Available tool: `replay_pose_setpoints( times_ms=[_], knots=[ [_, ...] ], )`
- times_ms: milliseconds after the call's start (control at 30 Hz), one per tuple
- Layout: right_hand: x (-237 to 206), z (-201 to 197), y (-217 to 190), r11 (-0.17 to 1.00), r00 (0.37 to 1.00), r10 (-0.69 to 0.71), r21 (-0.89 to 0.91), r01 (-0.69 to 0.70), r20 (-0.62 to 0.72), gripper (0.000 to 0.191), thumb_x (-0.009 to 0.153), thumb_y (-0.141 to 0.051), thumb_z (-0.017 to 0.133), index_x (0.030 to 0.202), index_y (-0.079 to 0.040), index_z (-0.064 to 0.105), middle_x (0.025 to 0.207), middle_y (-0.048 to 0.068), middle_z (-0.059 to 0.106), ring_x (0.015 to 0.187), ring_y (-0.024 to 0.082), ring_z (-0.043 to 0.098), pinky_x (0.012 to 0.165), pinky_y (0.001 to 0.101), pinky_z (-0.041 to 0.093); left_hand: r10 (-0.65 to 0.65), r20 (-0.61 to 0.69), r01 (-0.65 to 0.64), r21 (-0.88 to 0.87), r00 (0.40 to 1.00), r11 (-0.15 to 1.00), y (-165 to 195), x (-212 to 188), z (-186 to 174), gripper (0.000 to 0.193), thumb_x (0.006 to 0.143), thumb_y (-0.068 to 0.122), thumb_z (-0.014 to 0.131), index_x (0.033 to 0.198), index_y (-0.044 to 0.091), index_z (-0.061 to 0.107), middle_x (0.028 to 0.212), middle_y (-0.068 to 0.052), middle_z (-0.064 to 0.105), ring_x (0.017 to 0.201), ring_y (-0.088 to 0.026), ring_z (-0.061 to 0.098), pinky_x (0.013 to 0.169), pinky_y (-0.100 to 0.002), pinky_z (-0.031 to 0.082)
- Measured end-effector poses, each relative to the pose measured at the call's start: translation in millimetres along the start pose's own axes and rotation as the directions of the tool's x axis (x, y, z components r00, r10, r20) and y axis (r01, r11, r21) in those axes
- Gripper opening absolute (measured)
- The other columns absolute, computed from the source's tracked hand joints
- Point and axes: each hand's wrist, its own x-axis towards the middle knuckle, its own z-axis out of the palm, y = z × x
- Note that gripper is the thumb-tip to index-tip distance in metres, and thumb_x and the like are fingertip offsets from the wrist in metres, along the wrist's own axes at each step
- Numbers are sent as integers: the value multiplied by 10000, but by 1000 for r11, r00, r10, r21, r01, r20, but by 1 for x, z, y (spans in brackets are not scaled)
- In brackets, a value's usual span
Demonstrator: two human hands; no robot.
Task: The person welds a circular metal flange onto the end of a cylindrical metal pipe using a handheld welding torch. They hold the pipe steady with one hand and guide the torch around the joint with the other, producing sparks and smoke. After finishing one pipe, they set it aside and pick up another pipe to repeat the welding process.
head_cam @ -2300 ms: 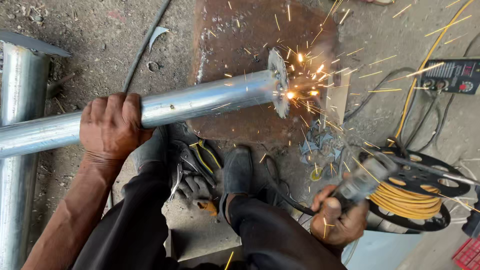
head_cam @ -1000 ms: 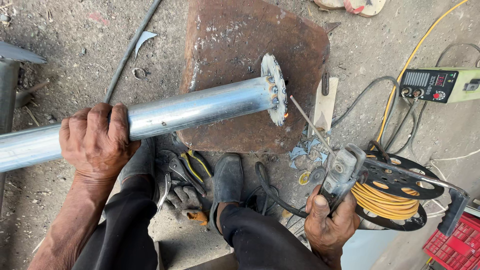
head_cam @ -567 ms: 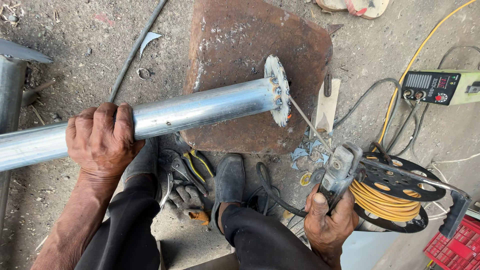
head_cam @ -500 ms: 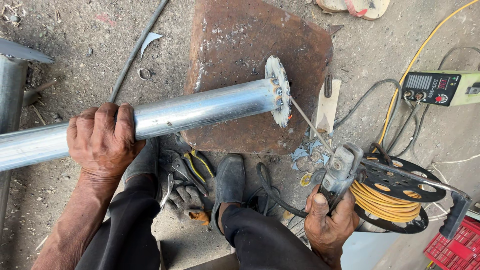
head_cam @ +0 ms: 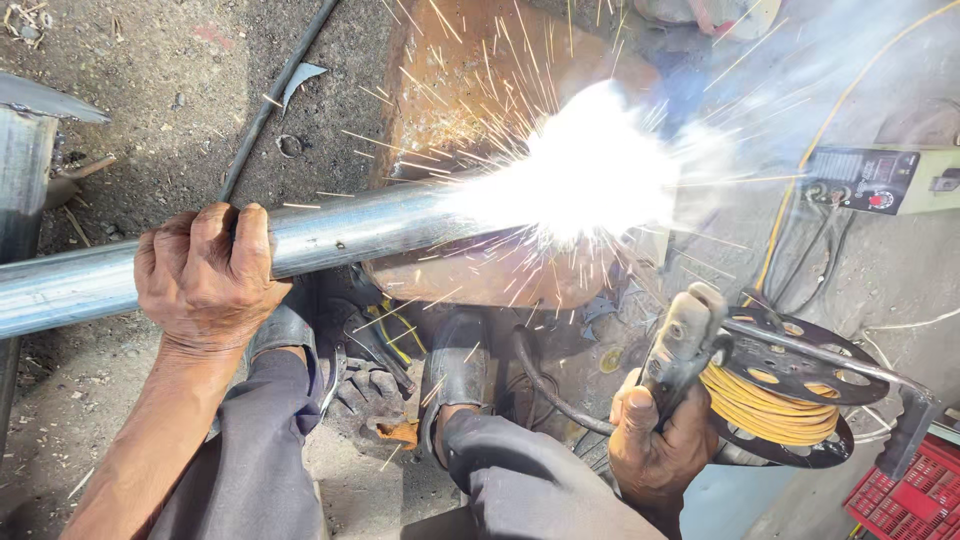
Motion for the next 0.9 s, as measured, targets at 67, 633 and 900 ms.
replay_pose_setpoints(
  times_ms=[67,633,900],
  knots=[
    [-2,4,0,990,994,52,137,-39,-91,520,1078,-432,566,1213,67,507,771,76,612,578,123,553,539,284,482,-10,-12,10,-38,1000,999,0,0,0,348,975,315,828,1194,104,659,1105,-65,624,954,-267,649,819,-447,515],
    [5,1,-10,996,1000,8,93,-7,-4,492,1092,-390,550,1249,70,476,706,54,589,560,101,554,508,260,460,-14,109,20,-57,994,998,-2,-3,-6,567,708,330,873,1211,138,695,1146,-31,649,1021,-252,630,902,-440,496],
    [4,2,-5,996,1000,24,88,-23,-10,561,1084,-425,552,1295,90,482,734,51,614,561,95,561,502,255,467,4,-6,-4,-10,1000,1000,0,1,0,337,962,216,830,1238,122,661,1124,-47,624,958,-243,635,845,-425,499]
  ],
)
